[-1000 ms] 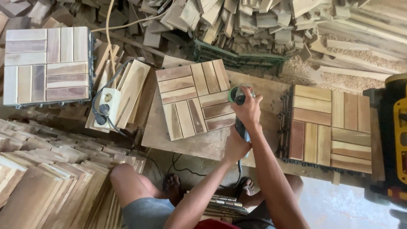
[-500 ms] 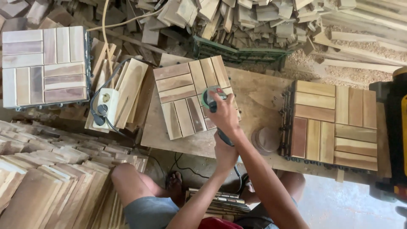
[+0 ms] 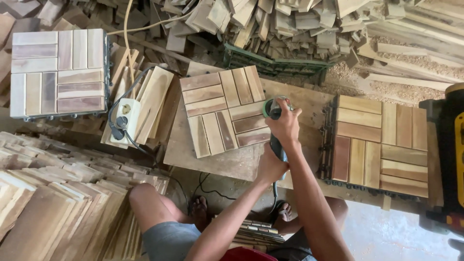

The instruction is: Sanding the surface of square wooden tiles using a handheld orbital sander in a workshop.

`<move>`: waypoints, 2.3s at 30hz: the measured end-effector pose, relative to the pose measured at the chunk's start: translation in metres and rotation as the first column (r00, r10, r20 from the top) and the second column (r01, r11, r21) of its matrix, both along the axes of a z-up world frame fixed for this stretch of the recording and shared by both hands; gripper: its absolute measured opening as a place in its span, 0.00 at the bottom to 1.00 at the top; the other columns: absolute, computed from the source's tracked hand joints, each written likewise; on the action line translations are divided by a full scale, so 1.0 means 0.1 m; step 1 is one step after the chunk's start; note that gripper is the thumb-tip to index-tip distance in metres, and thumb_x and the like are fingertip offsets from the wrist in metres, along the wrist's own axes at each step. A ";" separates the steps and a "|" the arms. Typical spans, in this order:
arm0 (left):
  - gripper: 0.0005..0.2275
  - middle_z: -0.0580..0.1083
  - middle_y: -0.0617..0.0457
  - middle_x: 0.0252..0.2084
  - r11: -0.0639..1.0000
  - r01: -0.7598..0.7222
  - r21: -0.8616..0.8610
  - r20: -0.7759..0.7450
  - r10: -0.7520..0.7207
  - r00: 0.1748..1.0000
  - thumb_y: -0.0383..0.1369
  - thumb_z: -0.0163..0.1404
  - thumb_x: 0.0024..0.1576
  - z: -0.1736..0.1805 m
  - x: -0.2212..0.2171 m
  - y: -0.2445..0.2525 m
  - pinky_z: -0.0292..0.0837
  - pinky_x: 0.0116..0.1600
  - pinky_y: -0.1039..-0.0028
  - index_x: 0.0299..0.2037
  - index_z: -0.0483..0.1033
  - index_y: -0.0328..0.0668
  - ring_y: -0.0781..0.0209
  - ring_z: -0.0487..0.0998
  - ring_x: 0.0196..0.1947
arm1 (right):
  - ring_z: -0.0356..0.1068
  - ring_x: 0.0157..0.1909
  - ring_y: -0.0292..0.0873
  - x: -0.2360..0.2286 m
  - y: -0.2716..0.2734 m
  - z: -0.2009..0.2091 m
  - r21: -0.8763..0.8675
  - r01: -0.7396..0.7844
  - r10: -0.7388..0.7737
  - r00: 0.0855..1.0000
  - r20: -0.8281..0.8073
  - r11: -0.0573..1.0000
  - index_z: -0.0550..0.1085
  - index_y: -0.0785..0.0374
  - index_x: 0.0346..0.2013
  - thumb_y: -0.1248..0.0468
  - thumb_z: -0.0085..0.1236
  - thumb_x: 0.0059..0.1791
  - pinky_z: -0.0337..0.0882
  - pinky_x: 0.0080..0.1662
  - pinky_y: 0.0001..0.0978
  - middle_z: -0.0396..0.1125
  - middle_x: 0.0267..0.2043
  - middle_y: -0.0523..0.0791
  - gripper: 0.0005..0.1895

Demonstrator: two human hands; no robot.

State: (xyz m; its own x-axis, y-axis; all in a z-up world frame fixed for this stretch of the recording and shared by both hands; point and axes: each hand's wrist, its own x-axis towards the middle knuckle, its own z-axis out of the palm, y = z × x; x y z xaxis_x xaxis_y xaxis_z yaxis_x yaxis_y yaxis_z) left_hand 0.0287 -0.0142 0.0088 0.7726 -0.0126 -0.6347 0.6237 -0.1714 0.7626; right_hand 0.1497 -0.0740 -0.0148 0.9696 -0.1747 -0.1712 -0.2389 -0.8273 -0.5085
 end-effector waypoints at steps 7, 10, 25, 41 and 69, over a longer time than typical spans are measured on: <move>0.37 0.76 0.30 0.47 0.959 -0.282 -0.030 -0.027 0.281 0.959 0.39 0.56 0.44 0.19 -0.28 0.18 0.71 0.54 0.43 0.66 0.57 0.46 0.27 0.77 0.54 | 0.72 0.48 0.73 -0.26 0.61 -0.01 0.008 -0.206 0.206 0.978 -0.011 0.979 0.68 0.35 0.63 0.58 0.63 0.38 0.76 0.50 0.61 0.53 0.55 0.55 0.37; 0.35 0.77 0.30 0.46 0.898 -0.437 -0.053 0.016 0.438 0.899 0.38 0.57 0.45 0.09 -0.36 0.24 0.71 0.50 0.42 0.66 0.58 0.42 0.26 0.78 0.51 | 0.73 0.47 0.71 -0.36 0.85 -0.01 -0.010 -0.327 0.327 0.945 -0.017 0.945 0.67 0.32 0.63 0.58 0.64 0.38 0.78 0.49 0.58 0.53 0.54 0.52 0.39; 0.39 0.75 0.32 0.50 0.999 -0.038 -0.023 0.071 0.039 0.997 0.32 0.52 0.42 0.06 -0.07 0.17 0.71 0.53 0.42 0.69 0.53 0.42 0.27 0.75 0.55 | 0.72 0.49 0.73 -0.10 0.29 0.14 -0.008 -0.045 0.045 0.999 0.006 0.999 0.64 0.32 0.64 0.55 0.65 0.38 0.75 0.52 0.61 0.51 0.57 0.54 0.39; 0.37 0.76 0.35 0.49 0.957 -0.289 0.011 0.031 0.288 0.957 0.41 0.58 0.44 -0.30 -0.18 0.11 0.72 0.58 0.45 0.65 0.56 0.47 0.31 0.76 0.55 | 0.72 0.50 0.69 -0.15 0.57 -0.11 -0.127 -0.246 0.246 0.969 -0.013 0.961 0.63 0.32 0.65 0.56 0.64 0.38 0.75 0.51 0.60 0.52 0.56 0.50 0.40; 0.39 0.74 0.36 0.52 0.967 -0.254 0.032 0.049 0.253 0.966 0.46 0.60 0.43 -0.44 -0.17 0.05 0.70 0.60 0.44 0.65 0.56 0.46 0.32 0.75 0.57 | 0.73 0.51 0.67 -0.17 0.57 0.13 -0.132 -0.225 0.220 0.974 -0.050 0.965 0.63 0.31 0.66 0.56 0.64 0.41 0.75 0.52 0.57 0.53 0.56 0.51 0.40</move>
